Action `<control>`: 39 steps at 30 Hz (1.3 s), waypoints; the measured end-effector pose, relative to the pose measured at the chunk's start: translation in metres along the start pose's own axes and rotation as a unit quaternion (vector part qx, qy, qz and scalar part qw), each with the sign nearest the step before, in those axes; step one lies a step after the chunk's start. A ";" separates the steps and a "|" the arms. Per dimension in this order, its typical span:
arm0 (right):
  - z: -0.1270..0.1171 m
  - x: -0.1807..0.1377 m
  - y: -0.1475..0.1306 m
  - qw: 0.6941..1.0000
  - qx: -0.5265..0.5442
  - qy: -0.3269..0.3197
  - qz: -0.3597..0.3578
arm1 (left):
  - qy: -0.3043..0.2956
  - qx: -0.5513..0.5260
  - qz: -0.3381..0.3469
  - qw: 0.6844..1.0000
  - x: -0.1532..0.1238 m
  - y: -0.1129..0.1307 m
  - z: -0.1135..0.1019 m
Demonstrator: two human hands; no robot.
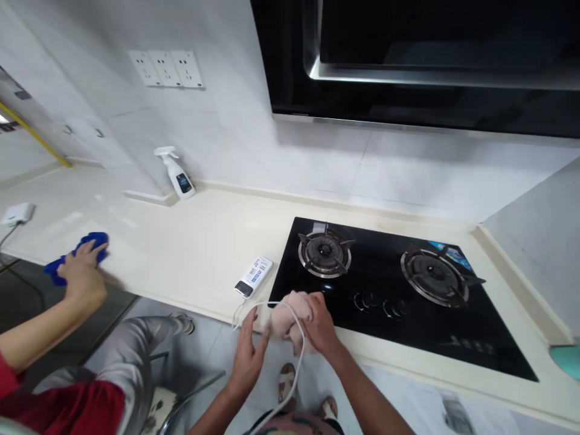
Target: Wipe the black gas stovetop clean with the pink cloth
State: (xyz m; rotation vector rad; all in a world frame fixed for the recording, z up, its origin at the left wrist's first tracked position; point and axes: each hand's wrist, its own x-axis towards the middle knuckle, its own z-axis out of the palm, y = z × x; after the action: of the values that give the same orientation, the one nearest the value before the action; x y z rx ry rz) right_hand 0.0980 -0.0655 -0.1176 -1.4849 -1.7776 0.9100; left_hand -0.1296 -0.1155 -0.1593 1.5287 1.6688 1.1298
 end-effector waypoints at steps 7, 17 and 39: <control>0.001 0.076 -0.023 0.966 -0.246 -0.034 0.067 | 0.054 0.008 0.025 0.998 0.018 0.006 -0.002; 0.064 0.015 -0.028 0.959 -0.217 -0.120 -0.138 | 0.057 0.000 0.019 0.998 0.031 -0.019 0.001; -0.131 -0.136 0.107 0.890 -0.009 0.265 0.372 | -0.118 -0.035 0.062 0.990 0.053 -0.003 0.042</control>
State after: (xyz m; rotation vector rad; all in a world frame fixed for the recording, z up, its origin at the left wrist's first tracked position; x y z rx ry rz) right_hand 0.2850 -0.1727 -0.1396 -2.2200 -0.8100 0.7102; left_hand -0.1028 -0.0554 -0.1749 1.6690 1.3798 1.0154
